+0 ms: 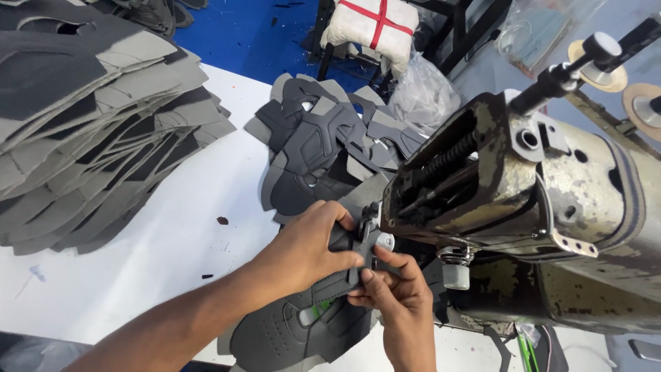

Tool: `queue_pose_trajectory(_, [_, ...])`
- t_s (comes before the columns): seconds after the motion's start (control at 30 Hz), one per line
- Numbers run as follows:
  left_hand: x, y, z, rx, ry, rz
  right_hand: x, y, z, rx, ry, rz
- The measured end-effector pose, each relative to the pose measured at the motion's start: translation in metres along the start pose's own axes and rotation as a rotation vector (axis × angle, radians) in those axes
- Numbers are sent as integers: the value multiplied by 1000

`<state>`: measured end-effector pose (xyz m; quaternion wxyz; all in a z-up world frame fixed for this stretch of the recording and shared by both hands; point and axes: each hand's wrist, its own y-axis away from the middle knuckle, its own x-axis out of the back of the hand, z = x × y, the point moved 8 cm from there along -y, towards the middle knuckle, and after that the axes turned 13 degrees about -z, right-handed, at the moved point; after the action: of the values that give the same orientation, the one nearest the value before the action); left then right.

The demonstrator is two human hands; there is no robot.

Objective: The person sews gray and black material pieces using a sewing machine, then trims excess thread with scissors. The person repeats this process for multiple pieces, stacking the finished items on the table.

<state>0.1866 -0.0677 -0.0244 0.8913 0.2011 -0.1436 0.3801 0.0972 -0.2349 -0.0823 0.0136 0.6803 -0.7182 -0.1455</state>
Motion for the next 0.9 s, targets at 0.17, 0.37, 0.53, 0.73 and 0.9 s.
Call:
queue_pose_trajectory(0.17, [2,2,4,22,-36,-80,-5,1,1,-48,9,0])
queue_pose_trajectory(0.37, [4,-6,0,-13,-31,-126,-3,-2,13,50,0,10])
queue_pose_trajectory(0.53, [6,-20,-11,-73,-44,-79,-7,-8,3,52,-15,71])
queue_pose_trajectory(0.73, [19,-38,-9,-168,-89,-76,-12,-17,-7,88,-59,110])
queue_pose_trajectory(0.9, [24,-45,-4,-226,-145,-92,-15,-8,-9,33,-11,179])
